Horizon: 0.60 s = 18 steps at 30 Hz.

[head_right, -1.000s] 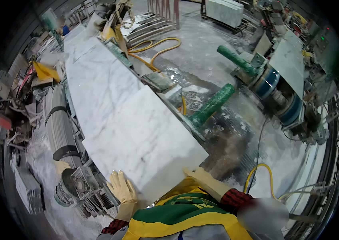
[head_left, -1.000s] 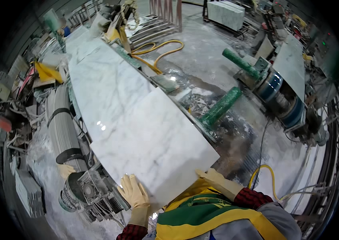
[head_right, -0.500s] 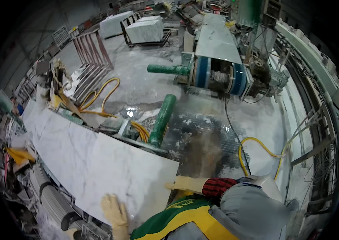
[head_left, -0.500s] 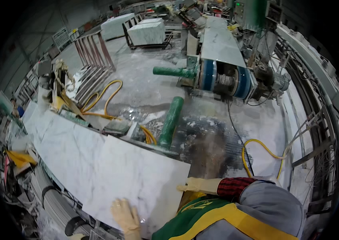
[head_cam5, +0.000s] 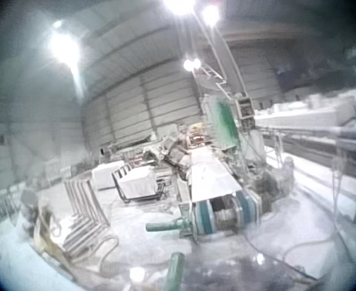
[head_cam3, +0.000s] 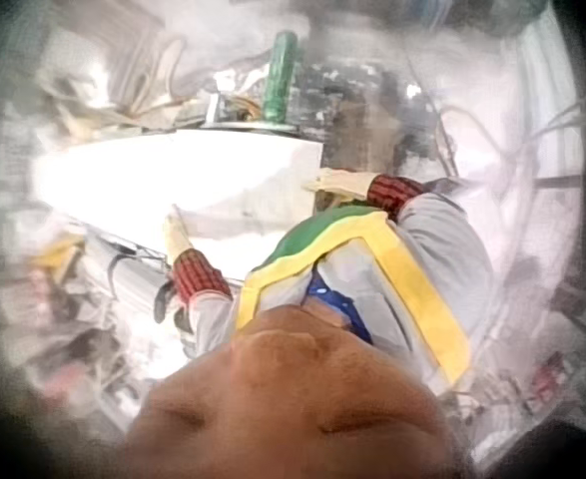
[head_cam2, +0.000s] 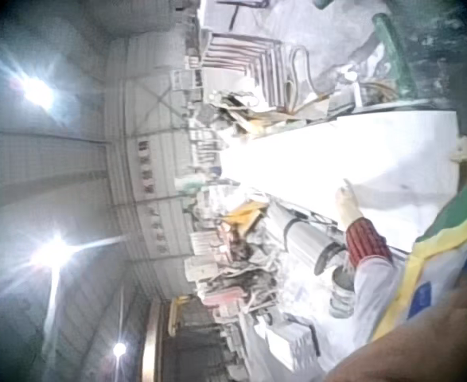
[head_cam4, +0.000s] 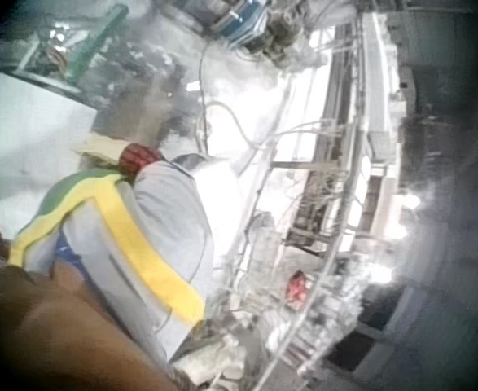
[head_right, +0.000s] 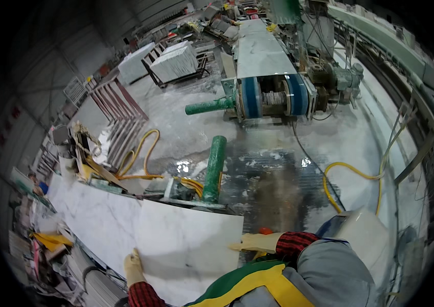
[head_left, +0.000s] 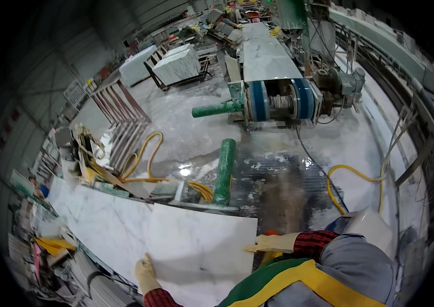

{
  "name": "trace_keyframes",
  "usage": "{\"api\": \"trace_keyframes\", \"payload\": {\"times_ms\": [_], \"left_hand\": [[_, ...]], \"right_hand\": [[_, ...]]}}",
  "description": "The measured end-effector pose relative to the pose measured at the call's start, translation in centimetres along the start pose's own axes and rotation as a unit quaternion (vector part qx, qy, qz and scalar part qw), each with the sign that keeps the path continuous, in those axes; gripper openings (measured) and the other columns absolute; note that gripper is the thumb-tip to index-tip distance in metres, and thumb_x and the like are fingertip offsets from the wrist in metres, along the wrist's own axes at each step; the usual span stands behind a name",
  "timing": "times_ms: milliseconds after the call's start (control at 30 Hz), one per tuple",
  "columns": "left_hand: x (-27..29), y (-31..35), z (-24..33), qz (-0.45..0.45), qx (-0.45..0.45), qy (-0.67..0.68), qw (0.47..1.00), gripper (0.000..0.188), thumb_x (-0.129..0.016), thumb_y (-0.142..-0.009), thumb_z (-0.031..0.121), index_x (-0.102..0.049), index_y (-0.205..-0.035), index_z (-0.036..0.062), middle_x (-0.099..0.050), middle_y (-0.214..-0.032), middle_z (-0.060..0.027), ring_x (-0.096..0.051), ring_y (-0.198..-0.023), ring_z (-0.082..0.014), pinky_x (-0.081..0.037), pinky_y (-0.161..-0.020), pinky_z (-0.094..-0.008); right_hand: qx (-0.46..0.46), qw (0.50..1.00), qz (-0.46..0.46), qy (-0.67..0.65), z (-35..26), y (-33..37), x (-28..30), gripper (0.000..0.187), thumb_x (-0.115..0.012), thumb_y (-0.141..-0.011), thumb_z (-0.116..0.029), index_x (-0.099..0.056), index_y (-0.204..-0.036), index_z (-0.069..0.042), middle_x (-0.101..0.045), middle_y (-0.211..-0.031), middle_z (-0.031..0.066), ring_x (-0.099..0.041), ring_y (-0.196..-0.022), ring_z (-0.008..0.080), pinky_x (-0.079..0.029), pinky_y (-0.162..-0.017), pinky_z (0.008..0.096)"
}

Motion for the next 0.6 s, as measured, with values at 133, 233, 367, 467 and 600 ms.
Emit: {"api": "trace_keyframes", "payload": {"times_ms": [133,233,367,467,600], "left_hand": [[3.7,0.4,-0.6,-0.003,-0.003,0.0,1.0,0.08,-0.056,-0.104,0.071,-0.078,-0.114,-0.0049,-0.078,-0.106,-0.0283,-0.074,-0.105,-0.0465,-0.056,-0.094,-0.0523],[8.2,1.2,-0.7,0.048,-0.045,-0.01,0.998,0.077,-0.064,-0.101,0.071,-0.077,-0.113,-0.0037,-0.08,-0.098,-0.0206,-0.075,-0.092,-0.0384,-0.057,-0.085,-0.0474],[14.6,6.2,3.5,0.064,-0.095,0.012,0.993,0.07,-0.068,-0.101,0.067,-0.076,-0.108,-0.0025,-0.077,-0.092,-0.0163,-0.071,-0.085,-0.0323,-0.055,-0.079,-0.0434],[18.9,9.8,9.5,0.079,-0.138,0.085,0.984,0.066,-0.072,-0.1,0.064,-0.075,-0.105,-0.0016,-0.075,-0.087,-0.0131,-0.068,-0.079,-0.0278,-0.053,-0.074,-0.0405],[21.7,13.1,15.2,0.101,-0.142,0.215,0.961,0.06,-0.076,-0.1,0.06,-0.074,-0.1,-0.0003,-0.073,-0.081,-0.0089,-0.064,-0.071,-0.0217,-0.05,-0.067,-0.0365]], "right_hand": [[0.148,0.973,-0.132,-0.115,-2.2,0.6,-2.0,0.061,-0.071,-0.105,-0.059,-0.072,-0.136,-0.007,-0.078,-0.118,0.0112,-0.073,-0.109,0.0187,-0.06,-0.094,0.0335],[0.169,0.947,-0.105,-0.251,-1.7,0.1,-3.5,0.061,-0.072,-0.105,-0.056,-0.071,-0.139,-0.006,-0.077,-0.127,0.0113,-0.074,-0.113,0.0211,-0.061,-0.097,0.0336],[-0.101,0.841,-0.13,-0.516,-6.1,7.3,-0.5,0.062,-0.074,-0.104,-0.054,-0.07,-0.142,-0.005,-0.073,-0.137,0.0163,-0.073,-0.121,0.0283,-0.06,-0.105,0.0373],[-0.045,0.851,-0.063,-0.52,-6.7,11.1,4.1,0.061,-0.073,-0.105,-0.053,-0.069,-0.141,-0.003,-0.071,-0.138,0.0206,-0.073,-0.122,0.0315,-0.06,-0.109,0.0406],[0.033,0.86,0.089,-0.502,-5.5,11.8,11.7,0.055,-0.073,-0.107,-0.044,-0.063,-0.14,-0.001,-0.071,-0.13,0.0154,-0.072,-0.115,0.032,-0.063,-0.097,0.0453]]}}
Point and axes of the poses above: each hand's wrist, its own y-axis away from the middle knuckle, its own x-axis out of the back of the hand, z = x × y, the point moved 6 cm from there along -y, towards the middle knuckle
